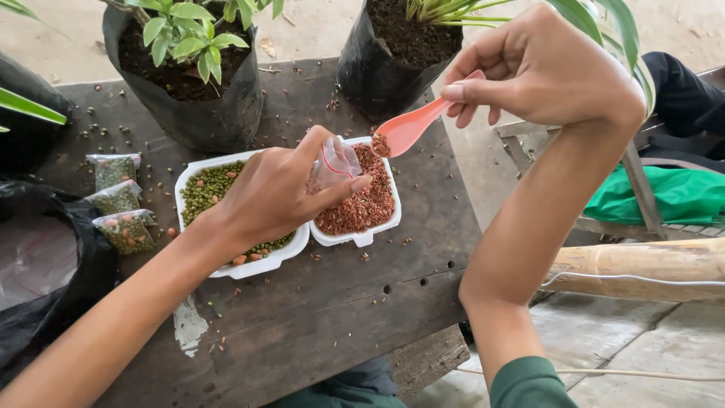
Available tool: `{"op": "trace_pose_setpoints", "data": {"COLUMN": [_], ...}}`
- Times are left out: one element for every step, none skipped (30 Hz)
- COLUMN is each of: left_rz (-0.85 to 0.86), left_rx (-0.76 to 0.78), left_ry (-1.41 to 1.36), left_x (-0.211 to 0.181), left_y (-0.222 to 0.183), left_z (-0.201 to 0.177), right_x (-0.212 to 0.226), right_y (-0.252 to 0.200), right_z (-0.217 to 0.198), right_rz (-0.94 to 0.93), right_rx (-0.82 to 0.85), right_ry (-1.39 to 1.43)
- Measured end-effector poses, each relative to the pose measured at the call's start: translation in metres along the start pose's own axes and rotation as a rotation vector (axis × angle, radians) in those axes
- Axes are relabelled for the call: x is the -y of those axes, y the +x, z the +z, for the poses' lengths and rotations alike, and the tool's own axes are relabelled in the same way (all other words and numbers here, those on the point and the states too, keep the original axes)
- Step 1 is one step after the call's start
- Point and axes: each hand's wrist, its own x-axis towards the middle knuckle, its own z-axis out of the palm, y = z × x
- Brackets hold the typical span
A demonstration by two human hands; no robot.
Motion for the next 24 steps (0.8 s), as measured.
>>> {"op": "trace_pose_setpoints", "data": {"left_rz": [0.000,-0.003,-0.006,-0.006,-0.015,-0.024,-0.025,-0.021,-0.017,-0.018,-0.027,-0.037,-0.037,-0.037,-0.038,-0.039,-0.041,-0.042,-0.044,-0.051,-0.058,-0.059,-0.048,-0.037], "left_rx": [0.001,0.005,0.008,0.009,0.009,0.009,0.009,0.012,0.014,0.014,0.022,0.030,0.028,0.015,0.002,0.000,0.016,0.031,0.030,0.037,0.045,0.043,0.046,0.049], "left_ry": [0.000,0.018,0.035,0.035,0.038,0.040,0.040,0.066,0.091,0.091,0.086,0.080,0.081,0.082,0.081,0.081,0.055,0.029,0.029,0.025,0.021,0.021,0.003,-0.015], "left_x": [0.000,0.001,0.001,0.000,0.000,0.000,0.001,0.003,0.005,0.005,0.004,0.003,0.003,0.002,0.001,0.001,0.000,0.000,-0.001,-0.001,-0.002,-0.001,0.000,0.001], "left_y": [0.000,0.000,0.000,0.000,0.000,-0.001,-0.001,-0.001,-0.002,-0.002,-0.001,-0.001,-0.001,-0.001,-0.002,-0.001,-0.001,-0.001,-0.001,-0.001,-0.001,-0.001,-0.001,-0.001], "left_z": [0.001,0.001,0.002,0.002,0.003,0.003,0.004,0.006,0.007,0.007,0.007,0.007,0.006,0.006,0.006,0.005,0.005,0.004,0.003,0.003,0.002,0.002,0.003,0.003], "right_x": [0.001,0.002,0.004,0.006,0.008,0.010,0.014,0.017,0.020,0.023,0.025,0.028,0.029,0.031,0.033,0.035,0.037,0.039,0.042,0.045,0.049,0.053,0.058,0.063], "right_y": [0.000,-0.001,-0.001,-0.001,0.000,0.000,0.001,0.003,0.004,0.006,0.008,0.010,0.012,0.014,0.016,0.017,0.018,0.019,0.019,0.019,0.018,0.016,0.014,0.012], "right_z": [0.000,0.000,0.001,0.002,0.003,0.004,0.005,0.007,0.009,0.011,0.014,0.016,0.020,0.023,0.026,0.030,0.034,0.037,0.041,0.045,0.049,0.052,0.055,0.058], "right_rz": [0.000,-0.013,-0.027,-0.027,-0.031,-0.035,-0.035,-0.056,-0.079,-0.079,-0.118,-0.156,-0.158,-0.190,-0.222,-0.223,-0.234,-0.245,-0.246,-0.310,-0.374,-0.375,-0.407,-0.439], "right_rx": [0.000,-0.001,-0.001,-0.001,-0.004,-0.006,-0.005,0.010,0.025,0.025,0.041,0.057,0.057,0.055,0.053,0.055,0.042,0.029,0.031,0.028,0.025,0.026,0.013,0.000], "right_ry": [0.001,-0.003,-0.008,-0.007,-0.035,-0.064,-0.064,-0.076,-0.089,-0.089,-0.090,-0.091,-0.092,-0.105,-0.119,-0.120,-0.171,-0.221,-0.222,-0.219,-0.215,-0.216,-0.233,-0.249]}}
